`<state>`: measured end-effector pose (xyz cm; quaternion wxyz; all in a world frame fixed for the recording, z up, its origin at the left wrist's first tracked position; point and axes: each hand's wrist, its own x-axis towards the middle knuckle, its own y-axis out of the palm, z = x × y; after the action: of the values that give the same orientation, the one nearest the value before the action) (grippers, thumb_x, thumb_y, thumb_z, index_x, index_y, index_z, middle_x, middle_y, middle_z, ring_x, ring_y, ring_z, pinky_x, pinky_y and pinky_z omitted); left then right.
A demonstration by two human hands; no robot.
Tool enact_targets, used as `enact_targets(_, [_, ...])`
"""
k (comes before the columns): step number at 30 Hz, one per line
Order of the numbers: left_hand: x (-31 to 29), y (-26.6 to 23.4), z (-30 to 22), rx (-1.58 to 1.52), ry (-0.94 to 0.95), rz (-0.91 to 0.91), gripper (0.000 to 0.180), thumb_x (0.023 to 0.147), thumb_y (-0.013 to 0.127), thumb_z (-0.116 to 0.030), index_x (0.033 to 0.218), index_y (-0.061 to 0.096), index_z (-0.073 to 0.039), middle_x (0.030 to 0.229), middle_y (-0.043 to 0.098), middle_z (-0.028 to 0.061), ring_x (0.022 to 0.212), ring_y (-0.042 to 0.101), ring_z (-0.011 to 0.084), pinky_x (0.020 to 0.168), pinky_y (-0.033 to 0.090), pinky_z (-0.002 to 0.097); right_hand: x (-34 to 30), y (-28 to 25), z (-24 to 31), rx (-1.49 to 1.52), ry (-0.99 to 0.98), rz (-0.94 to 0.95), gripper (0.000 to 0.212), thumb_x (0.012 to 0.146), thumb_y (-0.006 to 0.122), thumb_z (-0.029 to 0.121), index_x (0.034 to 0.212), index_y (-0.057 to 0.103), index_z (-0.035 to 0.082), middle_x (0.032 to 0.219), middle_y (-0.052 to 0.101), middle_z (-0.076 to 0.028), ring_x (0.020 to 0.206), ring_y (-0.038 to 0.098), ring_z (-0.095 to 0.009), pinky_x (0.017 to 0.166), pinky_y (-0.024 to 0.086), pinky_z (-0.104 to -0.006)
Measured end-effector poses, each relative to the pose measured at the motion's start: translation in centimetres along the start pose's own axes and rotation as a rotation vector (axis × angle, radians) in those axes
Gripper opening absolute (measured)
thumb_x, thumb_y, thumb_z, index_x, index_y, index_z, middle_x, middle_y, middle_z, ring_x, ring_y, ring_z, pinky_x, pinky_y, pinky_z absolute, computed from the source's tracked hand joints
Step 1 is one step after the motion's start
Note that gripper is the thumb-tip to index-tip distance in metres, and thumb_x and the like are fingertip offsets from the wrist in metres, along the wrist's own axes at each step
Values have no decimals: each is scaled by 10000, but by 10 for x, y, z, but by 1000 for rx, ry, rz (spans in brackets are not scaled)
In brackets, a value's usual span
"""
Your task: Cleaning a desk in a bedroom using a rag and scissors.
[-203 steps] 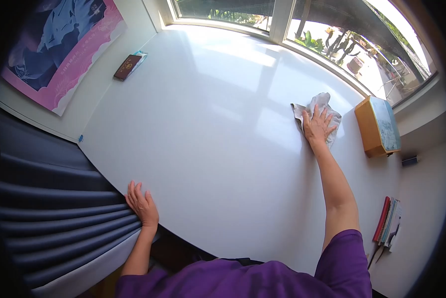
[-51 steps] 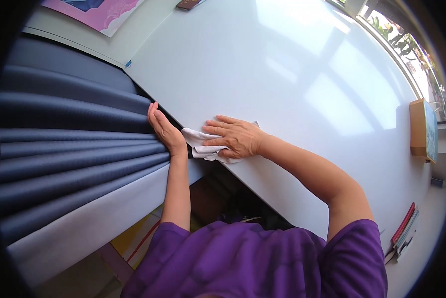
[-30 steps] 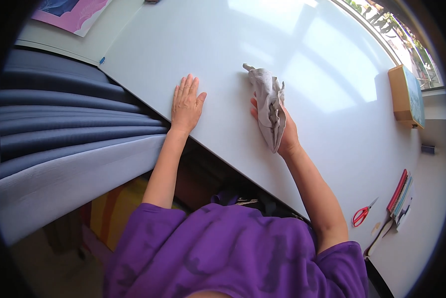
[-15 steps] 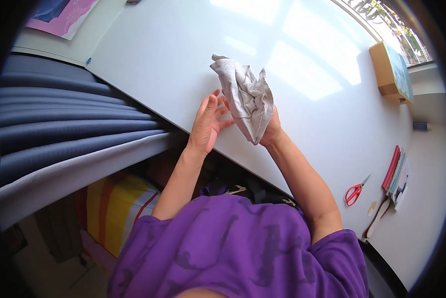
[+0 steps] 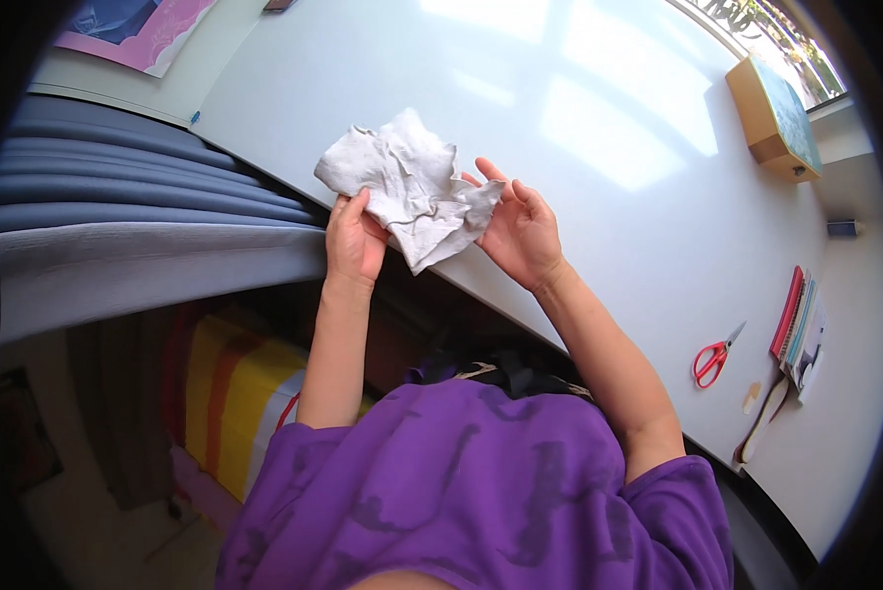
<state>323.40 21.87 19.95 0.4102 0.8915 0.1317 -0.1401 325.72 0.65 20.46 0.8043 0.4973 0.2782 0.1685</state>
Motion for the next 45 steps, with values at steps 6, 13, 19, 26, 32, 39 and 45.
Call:
enact_targets(6, [1,-39,-70,150,392,-137,339,941,461,-61,1274,450,-2,1233,549,122,1143,546,242,977,434,411,-26,-11,-12,-54,19,-70,596,981,368,368,1475,261,52,1497,295,-221,1399,285,-320,1144,259,-482])
enact_targets(13, [50,-69,-121,384,396,-166,302,920,469,-18,1217,504,23,1130,608,121,1053,601,235,908,484,375,-42,-25,-4,-165,-59,-161,592,976,425,358,1455,297,34,1472,350,-212,1382,327,-296,1144,273,-441])
enact_targets(19, [98,-88,-104,1341,723,-382,452,817,410,36,1249,512,-48,1255,566,204,1150,537,375,976,423,404,-60,-37,10,-259,-135,-217,579,975,436,332,1446,305,23,1446,393,-204,1368,358,-294,1138,294,-420])
enact_targets(26, [113,-128,-56,2218,747,-329,510,913,526,-351,1340,503,-74,1430,434,174,1363,346,340,1105,291,456,-72,-32,13,-325,-178,-261,575,967,457,310,1433,315,6,1425,411,-217,1336,406,-303,1126,324,-404])
enact_targets(32, [79,-111,-18,2043,853,-75,602,852,604,-462,1369,499,-173,1406,451,171,1330,377,381,1106,284,479,-81,-36,15,-377,-247,-260,564,958,476,312,1408,343,0,1372,466,-211,1291,460,-304,1113,345,-401])
enact_targets(39, [-48,13,111,1859,817,464,564,787,705,-347,1317,548,-236,1368,450,183,1323,367,410,1097,289,525,-107,-66,41,-457,-412,-389,511,958,488,284,1366,390,-9,1309,514,-190,1219,518,-277,1087,381,-391])
enact_targets(45, [28,-62,32,2159,815,-163,401,891,596,-276,1287,559,-226,1374,481,113,1353,360,341,1092,240,596,-156,-79,61,-648,-524,-575,491,967,482,300,1353,412,5,1267,549,-159,1179,549,-248,1059,409,-373])
